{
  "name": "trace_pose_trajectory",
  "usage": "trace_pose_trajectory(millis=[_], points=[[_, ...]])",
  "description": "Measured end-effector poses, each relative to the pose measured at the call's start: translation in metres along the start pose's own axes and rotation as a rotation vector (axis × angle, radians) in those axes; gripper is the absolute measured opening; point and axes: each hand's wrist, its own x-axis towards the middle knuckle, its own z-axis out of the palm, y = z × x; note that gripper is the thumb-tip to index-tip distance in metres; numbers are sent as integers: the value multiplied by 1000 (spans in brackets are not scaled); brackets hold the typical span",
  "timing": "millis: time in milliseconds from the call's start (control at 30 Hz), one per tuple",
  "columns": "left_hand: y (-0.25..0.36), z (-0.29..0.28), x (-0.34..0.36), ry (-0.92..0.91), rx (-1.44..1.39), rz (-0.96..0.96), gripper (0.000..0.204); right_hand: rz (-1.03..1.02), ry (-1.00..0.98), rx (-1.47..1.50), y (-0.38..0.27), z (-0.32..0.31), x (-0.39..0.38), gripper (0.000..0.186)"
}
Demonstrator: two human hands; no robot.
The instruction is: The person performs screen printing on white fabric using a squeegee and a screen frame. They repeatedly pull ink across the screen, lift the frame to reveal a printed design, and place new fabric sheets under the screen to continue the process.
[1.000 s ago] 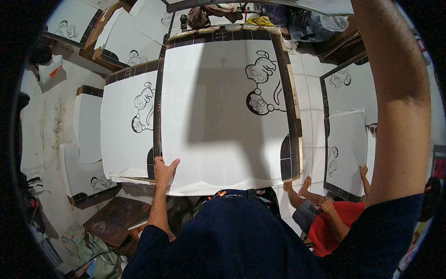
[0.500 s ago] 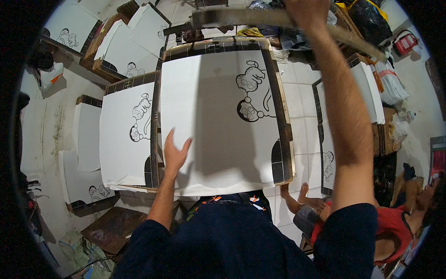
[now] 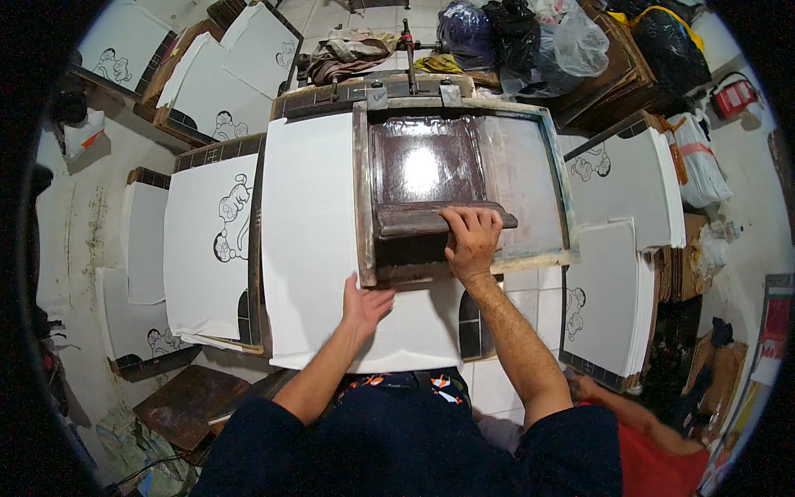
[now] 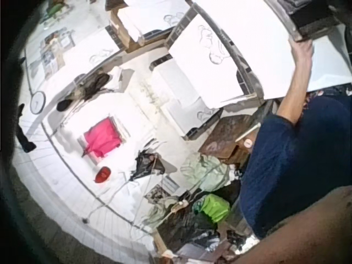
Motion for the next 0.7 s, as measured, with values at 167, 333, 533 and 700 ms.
trace_pose_trajectory(millis=[167, 333, 533, 700], points=[[-29, -32, 24, 308, 1246, 1071, 101, -2, -122, -55, 35, 56, 58, 46], [-23, -28, 44, 200, 1507, 1237, 114, 2, -63, -62, 65, 122, 140, 40], [-26, -30, 45, 205, 1498, 1291, 115, 15, -122, -150, 81, 182, 195, 27], [-27, -28, 46, 212, 1527, 1302, 117, -44, -272, -103, 87, 179, 203, 22]])
